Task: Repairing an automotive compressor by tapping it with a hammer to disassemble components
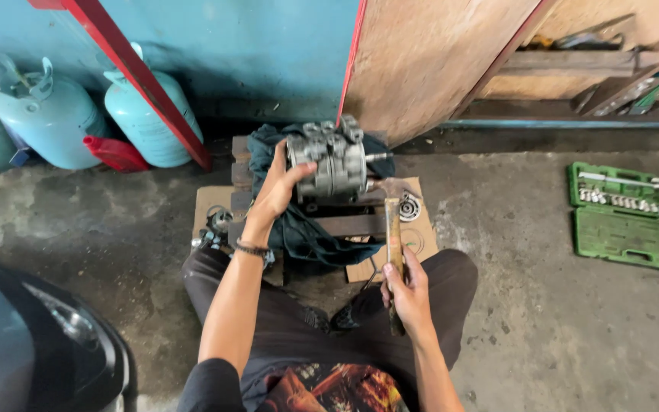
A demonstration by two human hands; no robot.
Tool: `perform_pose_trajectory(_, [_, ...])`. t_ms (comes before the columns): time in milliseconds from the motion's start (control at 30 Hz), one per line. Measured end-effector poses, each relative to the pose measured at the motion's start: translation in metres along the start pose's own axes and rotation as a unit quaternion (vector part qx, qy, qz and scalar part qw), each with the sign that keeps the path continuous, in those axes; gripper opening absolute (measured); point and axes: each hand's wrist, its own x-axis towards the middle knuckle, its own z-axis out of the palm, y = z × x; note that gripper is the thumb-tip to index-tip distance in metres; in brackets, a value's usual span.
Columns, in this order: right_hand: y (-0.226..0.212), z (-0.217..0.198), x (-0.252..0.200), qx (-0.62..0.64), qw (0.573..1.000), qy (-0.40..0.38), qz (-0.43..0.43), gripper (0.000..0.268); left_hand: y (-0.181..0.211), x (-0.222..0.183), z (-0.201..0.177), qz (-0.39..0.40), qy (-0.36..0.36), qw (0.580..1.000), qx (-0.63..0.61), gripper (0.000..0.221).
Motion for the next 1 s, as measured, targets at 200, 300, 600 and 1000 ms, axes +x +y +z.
perform_pose_trajectory(200, [-0.005,0.007,-0.001,0.000,1.000,-0.010,-0.014,0.053,-0.054,0.026,-0.008,-0.057,0.037,0.979,-0.190,0.079])
perform_pose_trajectory(300, [0.006,0.002,-0.001,-0.008,1.000,-0.007,-0.022,0.052,-0.032,0.011,-0.002,-0.078,0.025,0.980,-0.179,0.072])
perform_pose_trajectory(600, [0.003,-0.004,-0.011,-0.005,0.999,0.048,-0.012,0.056,-0.019,0.014,0.001,-0.136,0.022,0.984,-0.116,0.084])
perform_pose_trajectory(1000, [0.002,0.004,-0.019,0.021,0.999,0.041,0.008,0.056,0.061,-0.033,0.000,-0.201,0.000,0.945,0.259,0.094])
